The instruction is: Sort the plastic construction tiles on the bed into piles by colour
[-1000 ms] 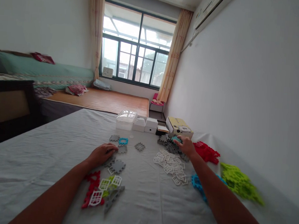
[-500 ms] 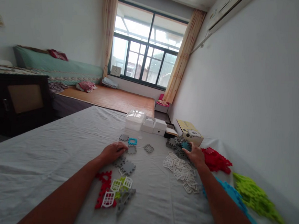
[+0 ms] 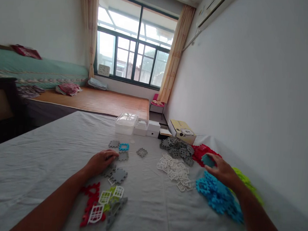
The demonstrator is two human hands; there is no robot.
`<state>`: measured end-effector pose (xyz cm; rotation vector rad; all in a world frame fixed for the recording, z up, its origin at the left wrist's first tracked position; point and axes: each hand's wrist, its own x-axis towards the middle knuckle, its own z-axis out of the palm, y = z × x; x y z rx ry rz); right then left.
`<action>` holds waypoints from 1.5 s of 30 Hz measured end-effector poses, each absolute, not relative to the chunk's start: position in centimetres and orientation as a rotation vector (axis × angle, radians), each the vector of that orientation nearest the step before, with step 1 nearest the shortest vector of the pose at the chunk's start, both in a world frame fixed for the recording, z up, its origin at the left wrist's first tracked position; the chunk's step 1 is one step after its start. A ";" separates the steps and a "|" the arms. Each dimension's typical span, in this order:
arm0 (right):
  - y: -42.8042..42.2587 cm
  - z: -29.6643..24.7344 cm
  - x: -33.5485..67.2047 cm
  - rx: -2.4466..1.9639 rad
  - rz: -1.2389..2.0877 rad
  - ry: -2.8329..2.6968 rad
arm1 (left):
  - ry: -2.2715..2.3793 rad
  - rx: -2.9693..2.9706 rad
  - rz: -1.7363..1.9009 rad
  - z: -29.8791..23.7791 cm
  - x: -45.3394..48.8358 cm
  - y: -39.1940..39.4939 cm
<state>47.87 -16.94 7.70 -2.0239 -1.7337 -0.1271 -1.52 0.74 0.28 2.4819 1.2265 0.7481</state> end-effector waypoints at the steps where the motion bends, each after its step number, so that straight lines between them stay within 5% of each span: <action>1: -18.7 7.6 48.8 -2.062 -0.068 -1.729 | 1.238 2.480 0.748 0.3 -1.5 0.8; 10: -24.4 8.9 48.2 -2.049 -0.113 -1.613 | 1.246 2.473 0.728 0.3 -1.6 0.5; 23: -15.6 5.3 28.6 -1.433 0.246 -2.230 | 1.510 2.467 0.424 4.2 -2.5 -0.8; 32: -12.4 0.0 28.9 -1.319 0.293 -2.071 | 1.705 2.476 0.609 -1.7 -0.6 -6.5; 45: -11.9 -0.3 29.5 -1.280 0.481 -2.037 | 1.797 2.360 0.316 0.9 1.7 5.7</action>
